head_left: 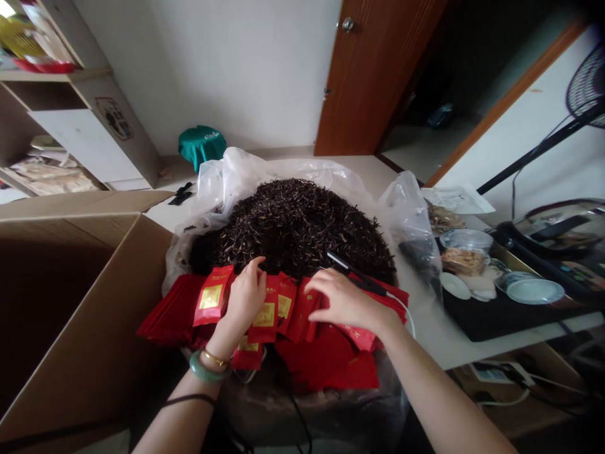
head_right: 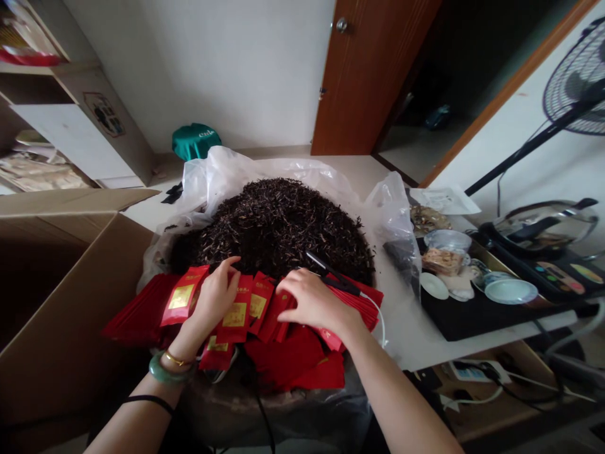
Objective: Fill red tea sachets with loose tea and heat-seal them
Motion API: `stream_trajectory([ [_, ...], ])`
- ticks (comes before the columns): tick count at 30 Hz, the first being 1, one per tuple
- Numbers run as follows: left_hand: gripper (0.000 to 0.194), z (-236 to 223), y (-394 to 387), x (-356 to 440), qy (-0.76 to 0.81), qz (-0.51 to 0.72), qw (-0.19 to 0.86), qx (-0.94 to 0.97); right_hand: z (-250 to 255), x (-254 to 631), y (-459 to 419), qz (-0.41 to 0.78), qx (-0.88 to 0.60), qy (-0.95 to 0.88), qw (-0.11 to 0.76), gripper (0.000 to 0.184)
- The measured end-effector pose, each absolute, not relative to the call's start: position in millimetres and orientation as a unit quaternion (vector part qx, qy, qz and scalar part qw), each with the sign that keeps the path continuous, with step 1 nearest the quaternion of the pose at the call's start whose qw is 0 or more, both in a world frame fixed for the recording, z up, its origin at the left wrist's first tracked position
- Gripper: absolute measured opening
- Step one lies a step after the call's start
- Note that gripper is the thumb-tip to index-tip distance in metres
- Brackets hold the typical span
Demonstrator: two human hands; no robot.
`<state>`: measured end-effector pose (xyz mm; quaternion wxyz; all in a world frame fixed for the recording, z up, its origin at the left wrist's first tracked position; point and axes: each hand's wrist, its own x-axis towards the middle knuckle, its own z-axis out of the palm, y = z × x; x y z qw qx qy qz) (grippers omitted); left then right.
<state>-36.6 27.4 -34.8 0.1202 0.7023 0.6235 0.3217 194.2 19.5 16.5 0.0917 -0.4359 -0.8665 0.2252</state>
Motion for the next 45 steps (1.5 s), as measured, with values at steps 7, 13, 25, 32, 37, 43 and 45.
stream_trajectory([
  [7,0.029,-30.9,23.0,-29.6,0.591,0.342,0.089,0.725,1.8,171.2,9.5,0.231,-0.369,-0.900,0.011,0.030],
  [13,0.026,-29.6,20.8,-27.6,0.571,0.353,0.080,0.737,-5.8,172.3,14.9,0.245,-0.347,-0.905,0.025,0.021],
  [25,0.020,-18.2,12.6,-18.2,0.495,0.453,0.199,0.715,9.7,183.0,20.7,0.272,-0.299,-0.900,0.164,0.015],
  [32,0.054,-2.7,-3.0,-11.4,0.371,0.468,0.558,0.576,28.3,182.9,9.5,0.351,-0.439,-0.713,0.418,0.015],
  [37,0.046,-7.4,-0.4,-0.5,0.399,0.427,0.604,0.542,19.6,175.0,9.2,0.338,-0.446,-0.759,0.334,0.012],
  [43,0.040,-26.4,3.9,3.6,0.454,0.429,0.548,0.556,16.1,171.1,5.5,0.405,-0.431,-0.784,0.188,0.030],
  [45,0.041,-27.3,4.0,2.9,0.456,0.440,0.553,0.540,13.6,170.4,4.0,0.441,-0.433,-0.770,0.161,0.047],
])
